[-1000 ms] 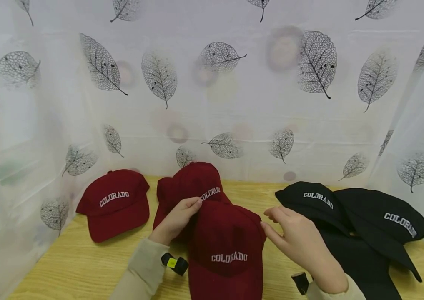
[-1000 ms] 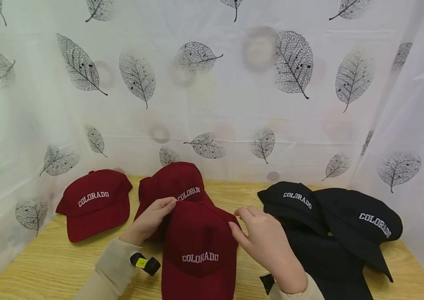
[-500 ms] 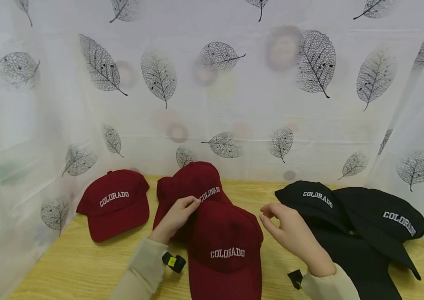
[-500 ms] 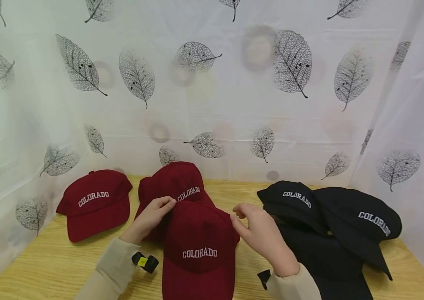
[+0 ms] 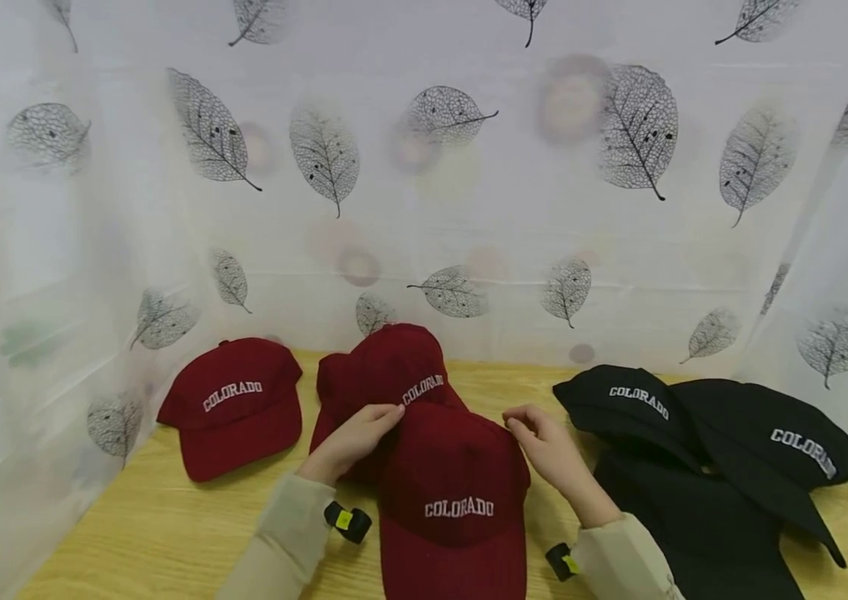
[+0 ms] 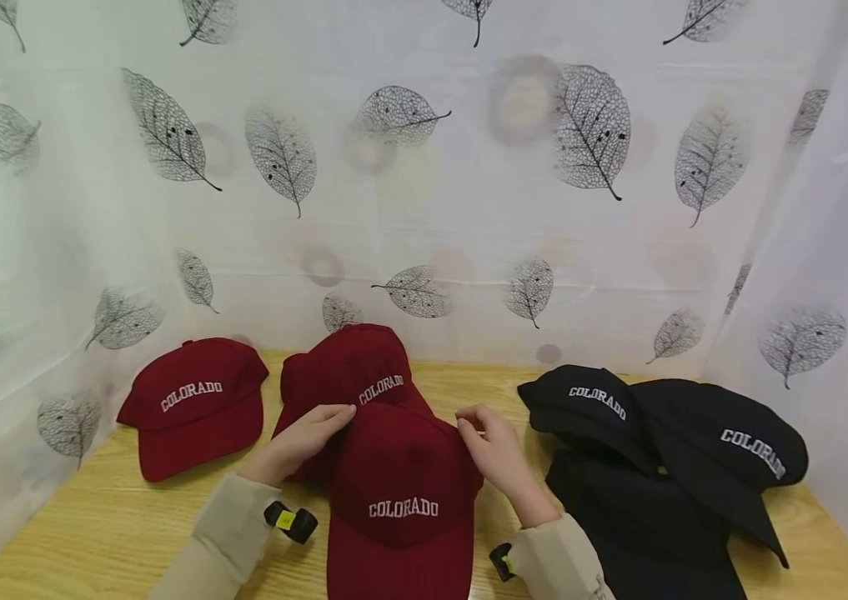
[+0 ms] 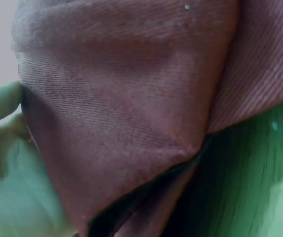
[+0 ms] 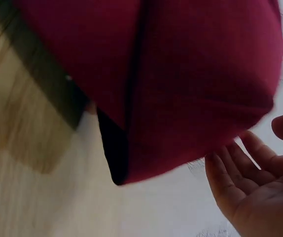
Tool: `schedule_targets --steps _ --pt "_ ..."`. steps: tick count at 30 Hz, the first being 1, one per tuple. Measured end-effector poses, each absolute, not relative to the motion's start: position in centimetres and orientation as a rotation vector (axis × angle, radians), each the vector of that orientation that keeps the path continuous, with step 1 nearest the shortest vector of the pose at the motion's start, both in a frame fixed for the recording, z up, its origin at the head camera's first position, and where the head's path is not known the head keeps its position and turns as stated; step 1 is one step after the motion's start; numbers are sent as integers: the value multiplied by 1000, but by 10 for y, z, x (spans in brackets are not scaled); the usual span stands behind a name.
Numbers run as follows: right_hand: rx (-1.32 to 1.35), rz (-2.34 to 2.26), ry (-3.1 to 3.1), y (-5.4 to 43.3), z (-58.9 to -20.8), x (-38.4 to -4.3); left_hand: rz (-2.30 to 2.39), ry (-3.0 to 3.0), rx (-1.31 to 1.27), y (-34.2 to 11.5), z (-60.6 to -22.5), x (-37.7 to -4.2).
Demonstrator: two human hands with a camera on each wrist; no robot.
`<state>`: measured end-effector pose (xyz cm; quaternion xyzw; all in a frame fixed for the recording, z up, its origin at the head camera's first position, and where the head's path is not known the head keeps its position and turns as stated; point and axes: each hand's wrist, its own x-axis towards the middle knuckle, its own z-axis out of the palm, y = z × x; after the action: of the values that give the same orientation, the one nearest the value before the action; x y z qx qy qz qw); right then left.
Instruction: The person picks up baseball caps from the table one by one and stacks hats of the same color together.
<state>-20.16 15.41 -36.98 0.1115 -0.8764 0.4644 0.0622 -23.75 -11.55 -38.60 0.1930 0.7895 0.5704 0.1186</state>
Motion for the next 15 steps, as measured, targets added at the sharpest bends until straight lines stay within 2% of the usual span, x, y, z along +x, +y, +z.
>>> schedule_targets --steps 6,15 --pt "346 1495 -2718 151 -377 -211 1703 2278 507 -113 -389 -237" --pt "605 1802 -2801 166 -379 -221 1761 2278 459 -111 -391 -238"
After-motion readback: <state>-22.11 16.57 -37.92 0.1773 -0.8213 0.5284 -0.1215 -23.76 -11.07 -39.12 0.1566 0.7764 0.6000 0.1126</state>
